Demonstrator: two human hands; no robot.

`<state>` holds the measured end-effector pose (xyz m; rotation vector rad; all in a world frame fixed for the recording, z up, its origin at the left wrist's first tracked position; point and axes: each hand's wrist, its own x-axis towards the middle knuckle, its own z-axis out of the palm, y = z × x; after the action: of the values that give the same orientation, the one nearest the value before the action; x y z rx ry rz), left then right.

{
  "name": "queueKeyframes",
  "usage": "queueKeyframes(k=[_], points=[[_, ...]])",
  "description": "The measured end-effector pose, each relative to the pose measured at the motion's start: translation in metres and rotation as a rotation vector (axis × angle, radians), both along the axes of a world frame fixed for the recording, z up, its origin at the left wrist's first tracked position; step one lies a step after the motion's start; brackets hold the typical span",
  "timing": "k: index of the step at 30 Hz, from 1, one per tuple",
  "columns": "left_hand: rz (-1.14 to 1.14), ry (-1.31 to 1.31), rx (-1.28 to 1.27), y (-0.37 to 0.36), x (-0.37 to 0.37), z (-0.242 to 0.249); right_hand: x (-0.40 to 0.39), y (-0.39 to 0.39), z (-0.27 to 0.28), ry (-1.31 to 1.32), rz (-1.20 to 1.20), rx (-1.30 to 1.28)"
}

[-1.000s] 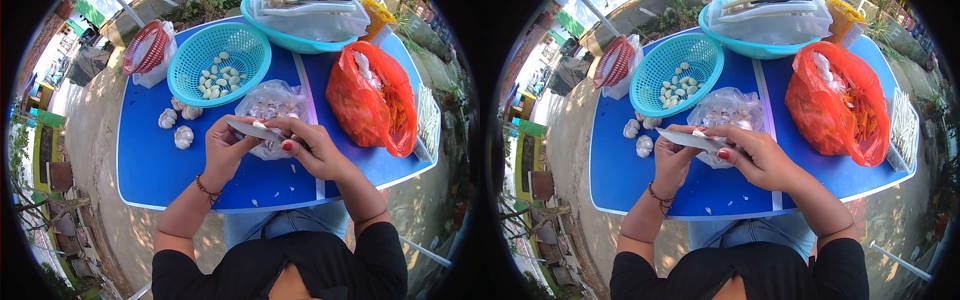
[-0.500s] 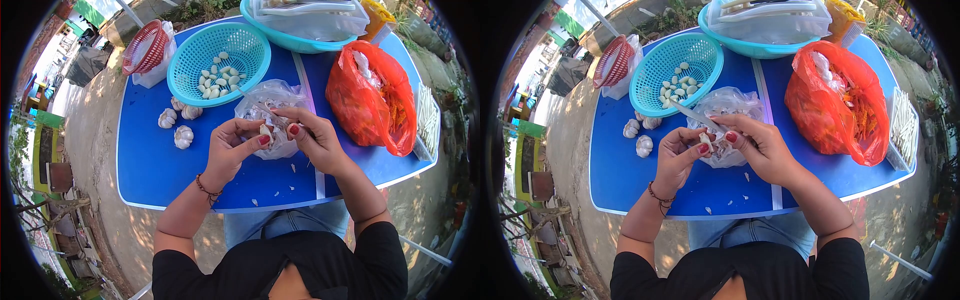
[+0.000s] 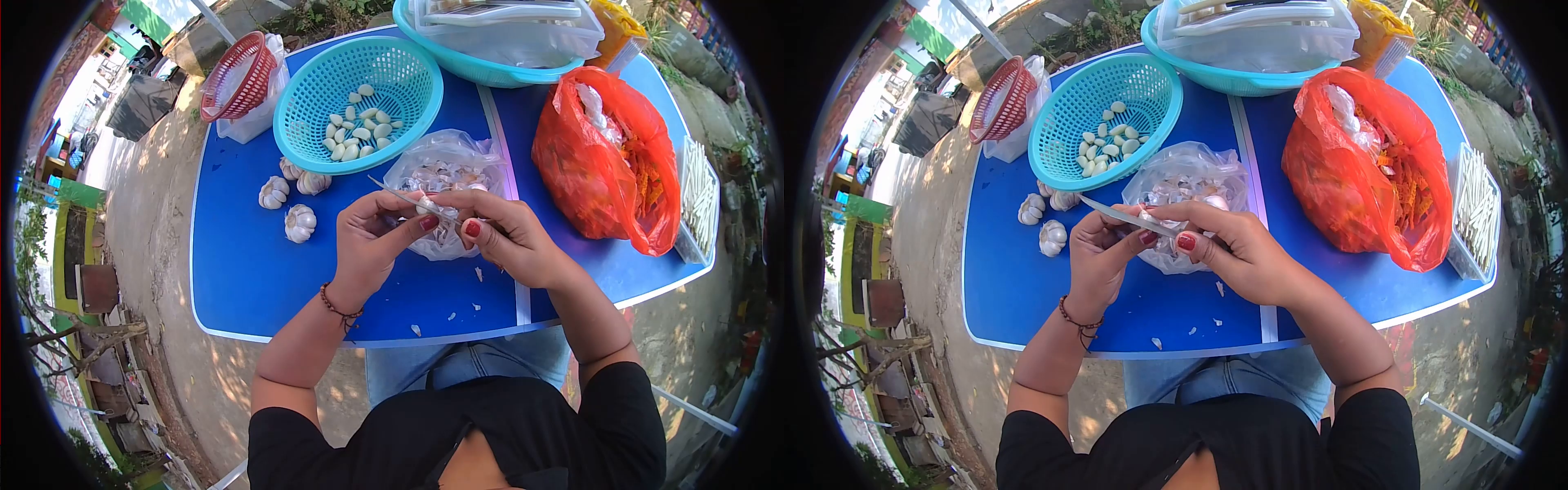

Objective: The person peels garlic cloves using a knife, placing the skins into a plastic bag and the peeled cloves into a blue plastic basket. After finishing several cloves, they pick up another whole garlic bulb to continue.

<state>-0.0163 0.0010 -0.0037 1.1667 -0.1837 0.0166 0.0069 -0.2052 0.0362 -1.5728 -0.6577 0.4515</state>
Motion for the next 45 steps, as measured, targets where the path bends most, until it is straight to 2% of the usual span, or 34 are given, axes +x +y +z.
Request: queueKeyframes(k=[6, 14, 23, 28, 31, 34, 37, 41, 43, 45], points=[[0.006, -0.013, -0.003, 0.000, 0.001, 0.000, 0.003, 0.000, -0.007, 0.049, -0.001, 0.030], [0.026, 0.030, 0.041, 0.000, 0.000, 0.003, 0.003, 0.004, -0.010, -0.158, -0.030, -0.013], [0.016, 0.029, 0.012, 0.001, 0.001, -0.003, 0.003, 0.000, -0.004, -0.087, -0.004, -0.002], [-0.002, 0.055, 0.038, 0.001, 0.000, 0.002, 0.003, 0.003, -0.007, -0.185, -0.044, -0.037], [-0.011, 0.056, 0.020, -0.001, -0.002, 0.005, 0.002, 0.001, -0.005, -0.337, -0.071, -0.174], [-0.016, 0.041, 0.008, -0.002, -0.001, 0.004, 0.002, -0.001, -0.005, -0.207, -0.060, -0.142], [-0.022, -0.008, -0.019, -0.001, 0.000, 0.000, -0.001, 0.002, 0.005, -0.183, -0.045, -0.104], [-0.029, 0.008, -0.063, -0.001, -0.001, 0.002, -0.001, 0.001, 0.001, -0.333, -0.077, -0.186], [-0.017, 0.006, 0.026, 0.003, 0.000, -0.001, -0.002, 0.001, 0.006, -0.311, -0.092, -0.240], [-0.010, 0.005, 0.088, 0.005, 0.001, -0.001, -0.002, 0.001, 0.002, -0.428, -0.108, -0.240]])
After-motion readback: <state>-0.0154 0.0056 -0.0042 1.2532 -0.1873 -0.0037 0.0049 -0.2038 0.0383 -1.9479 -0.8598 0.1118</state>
